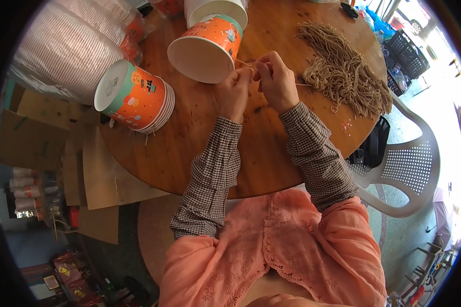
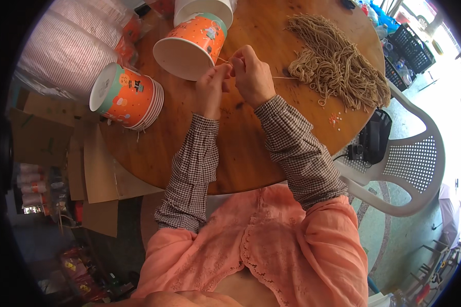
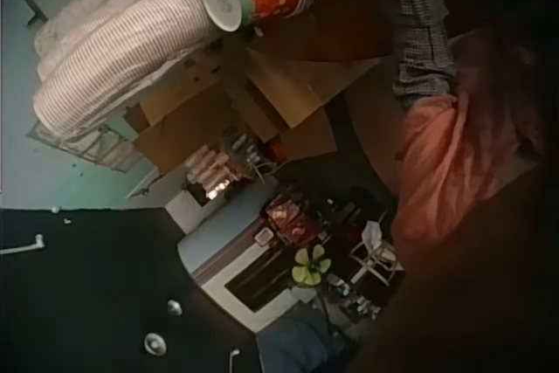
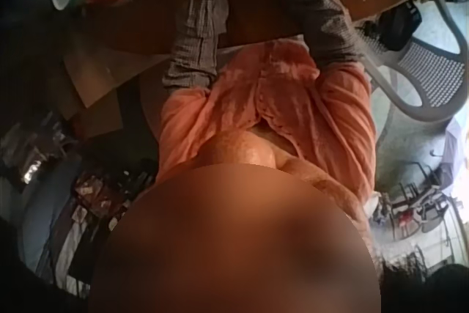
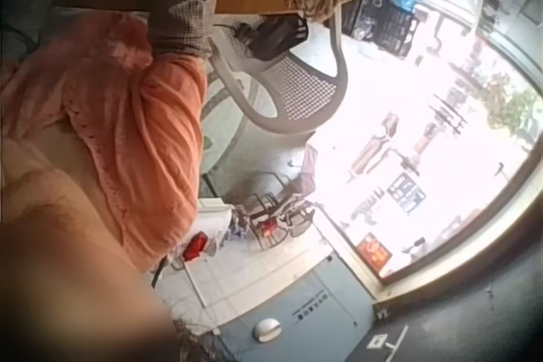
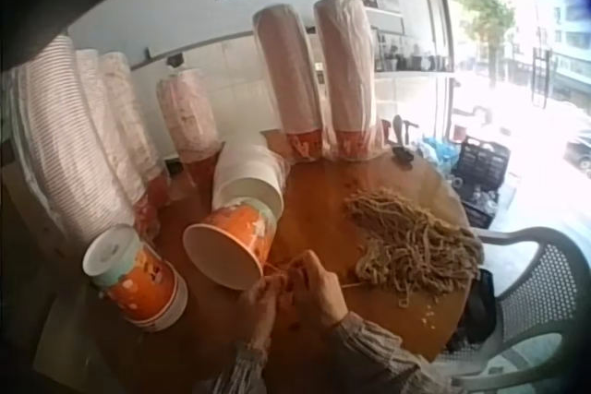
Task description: Assembling paper buckets by threading twine through pre-punched holes to create handles.
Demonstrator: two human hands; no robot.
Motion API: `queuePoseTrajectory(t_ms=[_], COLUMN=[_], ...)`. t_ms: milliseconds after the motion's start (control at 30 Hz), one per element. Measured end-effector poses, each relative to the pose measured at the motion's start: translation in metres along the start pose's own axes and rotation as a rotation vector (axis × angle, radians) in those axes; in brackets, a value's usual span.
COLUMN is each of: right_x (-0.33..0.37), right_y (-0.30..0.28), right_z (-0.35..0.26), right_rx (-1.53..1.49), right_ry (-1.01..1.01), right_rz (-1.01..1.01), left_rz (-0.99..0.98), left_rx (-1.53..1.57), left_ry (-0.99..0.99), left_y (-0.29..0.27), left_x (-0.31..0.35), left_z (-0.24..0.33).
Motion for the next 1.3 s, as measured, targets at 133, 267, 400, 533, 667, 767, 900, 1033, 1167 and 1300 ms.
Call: queuePoseTrajectory(t_ms=[133,267,400,533,667,767,900,1033,1167,1300], right_x=[0.001,0.004,0.012,0.021,0.032,0.041,0.052,0.065,0.067,0.065], right_y=[0.005,0.007,0.008,0.011,0.016,0.018,0.026,0.033,0.039,0.043], right_z=[0.002,-0.001,-0.006,-0.011,-0.017,-0.018,-0.018,-0.015,-0.01,-0.007], right_rx=[0.043,0.04,0.013,0.111,0.15,0.147,0.08,0.213,0.236,0.191], right_ry=[-0.116,-0.072,-0.15,-0.3,-0.686,-0.83,-0.995,-1.068,-1.111,-1.013], right_rz=[0.037,-0.012,-0.023,-0.053,-0.034,-0.106,-0.194,-0.281,-0.291,-0.347], left_rz=[-0.038,-0.03,-0.026,-0.173,-0.299,0.063,0.172,0.114,0.1,0.05], left_rx=[0.355,0.427,0.716,0.817,0.895,0.951,1.024,1.091,1.141,1.103], left_ry=[-0.136,-0.137,-0.295,-0.37,-0.419,-0.372,-0.443,-0.494,-0.482,-0.383], left_y=[-0.005,-0.005,-0.002,-0.016,-0.034,-0.031,-0.033,-0.036,-0.036,-0.04], left_x=[0.001,-0.001,0.001,-0.001,-0.013,-0.016,-0.018,-0.017,-0.018,-0.024], left_z=[-0.017,-0.023,-0.013,-0.022,-0.052,-0.05,-0.041,-0.04,-0.039,-0.036])
Point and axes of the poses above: each hand's wrist, its own x-axis away from the middle knuckle, its own y-axis out of the palm, z = x × y, the point moved 1 cm from there along -x, towards the middle knuckle, and after that the axes turned 14 degrees about y, right-handed, at the moved point
